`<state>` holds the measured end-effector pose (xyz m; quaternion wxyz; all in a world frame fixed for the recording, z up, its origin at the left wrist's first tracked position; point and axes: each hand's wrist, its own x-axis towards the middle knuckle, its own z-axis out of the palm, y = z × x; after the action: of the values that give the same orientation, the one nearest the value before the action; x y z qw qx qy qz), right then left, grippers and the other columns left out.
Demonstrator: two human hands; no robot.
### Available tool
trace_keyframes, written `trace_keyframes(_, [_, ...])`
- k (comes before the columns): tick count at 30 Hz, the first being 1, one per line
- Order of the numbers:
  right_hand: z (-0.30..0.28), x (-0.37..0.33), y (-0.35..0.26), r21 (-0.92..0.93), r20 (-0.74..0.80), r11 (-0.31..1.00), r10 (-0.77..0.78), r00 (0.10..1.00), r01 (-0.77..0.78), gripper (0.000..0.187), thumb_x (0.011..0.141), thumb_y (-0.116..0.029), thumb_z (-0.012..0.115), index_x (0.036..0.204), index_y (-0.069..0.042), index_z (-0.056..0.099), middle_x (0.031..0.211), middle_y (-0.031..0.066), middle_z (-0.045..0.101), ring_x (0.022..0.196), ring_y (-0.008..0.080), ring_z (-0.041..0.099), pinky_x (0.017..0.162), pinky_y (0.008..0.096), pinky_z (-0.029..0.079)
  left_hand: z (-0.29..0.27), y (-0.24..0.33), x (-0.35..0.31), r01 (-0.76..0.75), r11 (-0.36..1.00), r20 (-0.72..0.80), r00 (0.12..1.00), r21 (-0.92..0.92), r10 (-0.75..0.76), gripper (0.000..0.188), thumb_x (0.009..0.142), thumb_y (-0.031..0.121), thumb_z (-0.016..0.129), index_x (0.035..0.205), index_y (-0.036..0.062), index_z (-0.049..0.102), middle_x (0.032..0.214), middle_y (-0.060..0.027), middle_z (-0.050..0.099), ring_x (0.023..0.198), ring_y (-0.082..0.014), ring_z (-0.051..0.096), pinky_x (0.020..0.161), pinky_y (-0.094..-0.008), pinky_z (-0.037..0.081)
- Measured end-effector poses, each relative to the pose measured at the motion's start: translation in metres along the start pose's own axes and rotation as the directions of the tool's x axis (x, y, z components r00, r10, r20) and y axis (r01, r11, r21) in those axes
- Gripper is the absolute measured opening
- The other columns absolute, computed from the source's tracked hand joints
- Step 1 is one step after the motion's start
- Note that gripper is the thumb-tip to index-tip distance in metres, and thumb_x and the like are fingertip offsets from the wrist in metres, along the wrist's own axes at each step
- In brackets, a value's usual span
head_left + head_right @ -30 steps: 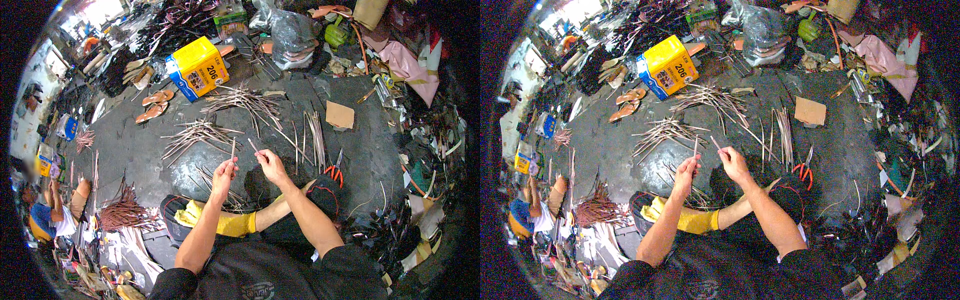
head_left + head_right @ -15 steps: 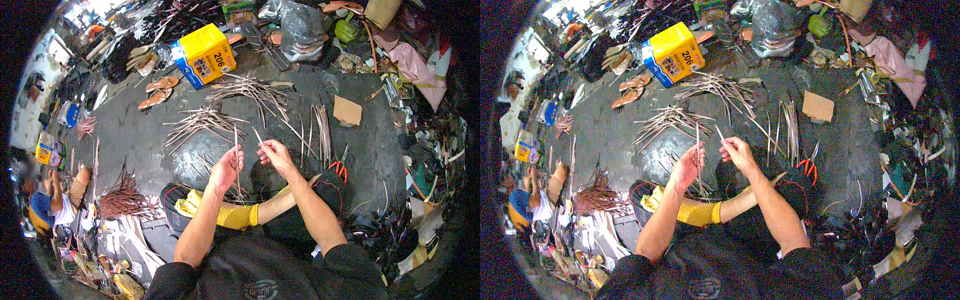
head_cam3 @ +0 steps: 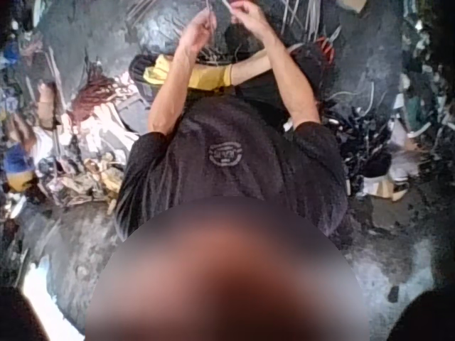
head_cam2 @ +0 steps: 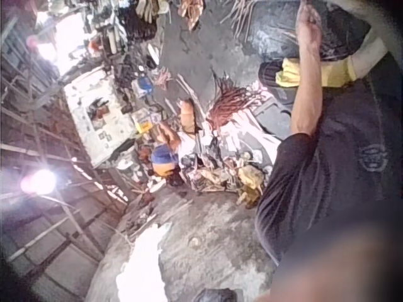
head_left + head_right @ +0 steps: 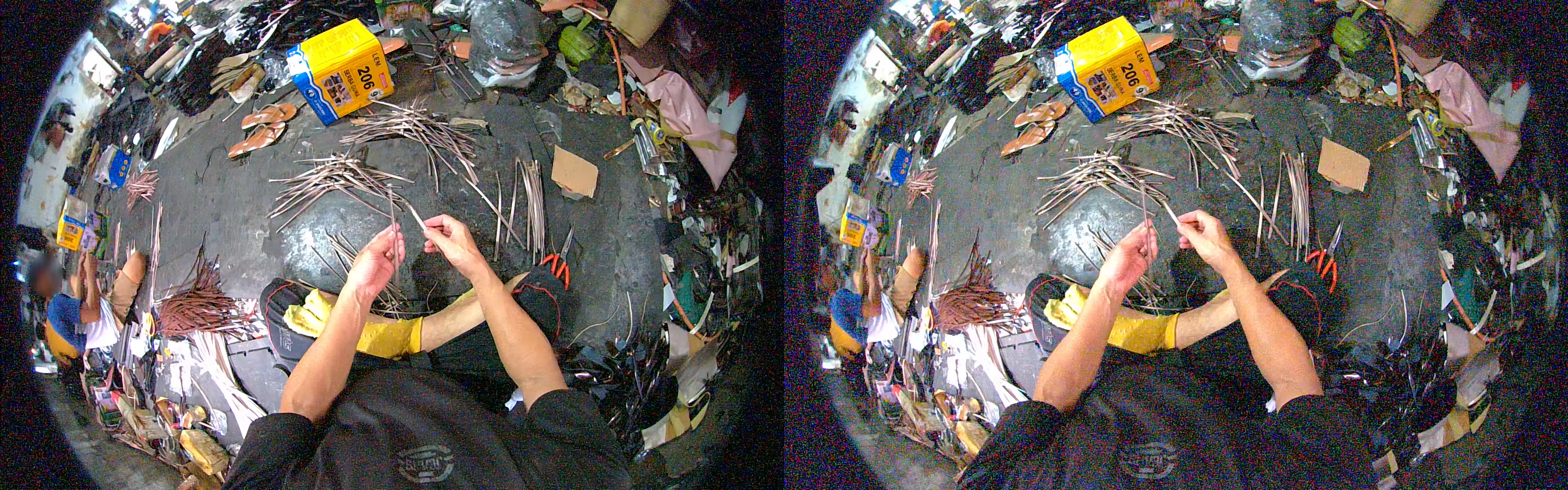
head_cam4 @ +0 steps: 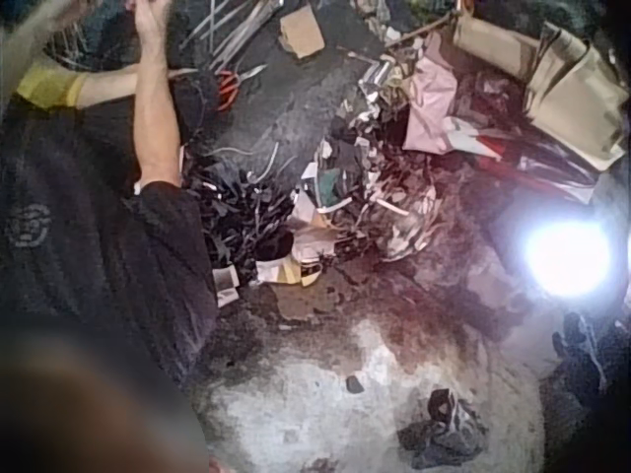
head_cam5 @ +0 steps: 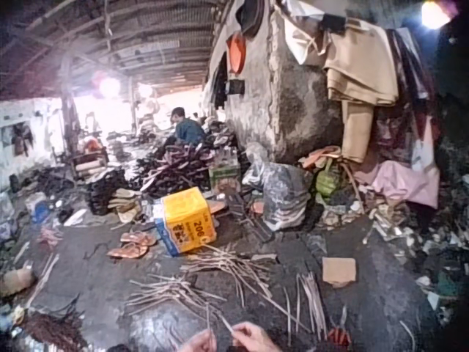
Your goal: The person sits on the floor and repeatedly picks up thin sticks, aligns them into small bundles, and secures them with a thin strip of material. The person places each finished bundle on the floor beside them.
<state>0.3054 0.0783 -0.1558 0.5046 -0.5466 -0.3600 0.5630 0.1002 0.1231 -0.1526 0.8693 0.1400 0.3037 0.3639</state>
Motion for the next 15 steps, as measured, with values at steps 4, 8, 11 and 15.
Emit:
trace_keyframes(4, [0.005, -0.004, -0.002, -0.053, 0.140, 0.998, -0.032, 0.990, 0.040, 0.015, 0.096, -0.013, 0.066, 0.106, -0.002, 0.061, 0.094, 0.0037, 0.064, 0.079, 0.0116, 0.063, 0.072, 0.0273, 0.055, 0.006, -0.016, 0.000, -0.070, 0.975, -0.022, 0.997, 0.209, 0.077, 0.023, 0.100, 0.010, 0.058, 0.122, 0.0032, 0.062, 0.113, -0.0053, 0.067, 0.101, -0.0161, 0.064, 0.093, -0.0339, 0.053])
trace_keyframes(8, [0.011, -0.007, -0.012, -0.070, 0.183, 0.989, -0.112, 0.977, 0.126, 0.012, 0.096, -0.012, 0.066, 0.101, -0.001, 0.063, 0.091, 0.0028, 0.065, 0.078, 0.0101, 0.062, 0.071, 0.0258, 0.052, 0.008, -0.019, 0.004, -0.141, 0.935, -0.030, 0.987, 0.326, 0.159, 0.023, 0.101, 0.015, 0.057, 0.120, 0.0054, 0.064, 0.118, -0.0026, 0.066, 0.106, -0.0158, 0.062, 0.096, -0.0363, 0.049])
trace_keyframes(11, [0.022, -0.017, -0.026, -0.408, -0.015, 0.865, -0.325, 0.946, 0.291, 0.013, 0.095, -0.012, 0.067, 0.096, 0.000, 0.065, 0.086, 0.0044, 0.065, 0.075, 0.0113, 0.062, 0.069, 0.0271, 0.051, 0.011, -0.013, 0.004, -0.181, 0.950, -0.049, 0.979, 0.256, 0.200, 0.021, 0.101, 0.015, 0.057, 0.118, 0.0056, 0.064, 0.114, -0.0027, 0.067, 0.105, -0.0151, 0.062, 0.094, -0.0347, 0.051])
trace_keyframes(15, [0.043, -0.045, -0.054, -0.679, 0.094, 0.598, -0.503, 0.859, 0.425, 0.013, 0.089, -0.014, 0.071, 0.086, -0.002, 0.067, 0.075, 0.0119, 0.061, 0.066, 0.0262, 0.061, 0.062, 0.0352, 0.049, 0.028, 0.004, -0.003, -0.258, 0.962, -0.057, 0.963, 0.092, 0.264, 0.022, 0.100, 0.013, 0.058, 0.119, 0.0031, 0.063, 0.111, -0.0063, 0.067, 0.105, -0.0172, 0.064, 0.094, -0.0358, 0.053])
